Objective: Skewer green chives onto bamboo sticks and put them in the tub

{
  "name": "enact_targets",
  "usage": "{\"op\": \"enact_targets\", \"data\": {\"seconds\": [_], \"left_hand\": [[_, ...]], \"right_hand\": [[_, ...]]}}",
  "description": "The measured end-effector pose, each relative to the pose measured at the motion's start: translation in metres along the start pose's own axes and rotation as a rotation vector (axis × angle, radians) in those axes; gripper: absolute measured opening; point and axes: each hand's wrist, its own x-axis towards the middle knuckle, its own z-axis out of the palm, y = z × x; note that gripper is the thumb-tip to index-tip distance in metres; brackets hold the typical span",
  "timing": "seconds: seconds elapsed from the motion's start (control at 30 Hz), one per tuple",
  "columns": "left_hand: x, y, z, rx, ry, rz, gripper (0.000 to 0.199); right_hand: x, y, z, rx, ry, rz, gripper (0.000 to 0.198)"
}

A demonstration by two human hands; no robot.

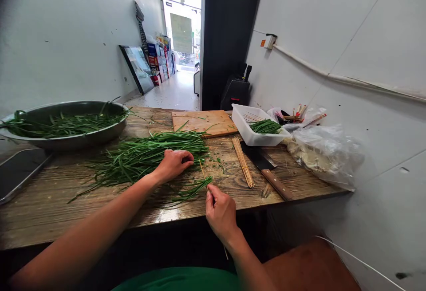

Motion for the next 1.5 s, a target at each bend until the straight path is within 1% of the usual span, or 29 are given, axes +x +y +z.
{"op": "enact_targets", "data": {"seconds": [0.13,0.3,0.57,0.77,1.03,1.27,1.33,1.4,1.43,1.5], "left_hand": [[0.001,0.001,-0.001,-0.022,0.000,-0.025,0.013],[0.002,0.002,-0.003,-0.094,0.031,-0.077,0.021],[0.001,0.007,-0.007,-0.141,0.011,-0.102,0.023],[0.000,0.008,-0.007,-0.143,0.008,-0.076,0.022],[0.000,0.005,-0.003,-0.136,0.029,-0.013,0.021],[0.001,0.003,0.000,-0.149,0.032,0.049,0.019],[-0.001,0.005,0.000,-0.175,0.016,0.058,0.019],[-0.003,0.010,-0.002,-0.220,-0.035,0.085,0.020],[-0.004,0.013,-0.004,-0.252,-0.084,0.117,0.020],[-0.007,0.019,-0.007,-0.325,-0.233,0.214,0.021]], "right_hand": [[0.000,0.000,0.000,-0.003,0.000,-0.005,0.030],[0.000,-0.001,-0.001,0.014,-0.010,-0.011,0.031],[0.002,-0.002,-0.001,-0.011,-0.024,-0.008,0.031],[0.003,-0.003,-0.002,-0.026,-0.033,-0.007,0.030],[0.003,0.000,0.000,-0.020,-0.019,-0.023,0.030],[0.004,-0.002,0.000,-0.023,-0.028,-0.007,0.030],[0.004,-0.003,-0.001,-0.020,-0.019,-0.009,0.029],[0.004,-0.004,-0.001,-0.013,-0.009,-0.008,0.029],[0.004,-0.004,-0.001,-0.009,-0.004,-0.005,0.029],[0.004,-0.005,0.000,-0.001,0.003,0.005,0.029]]}}
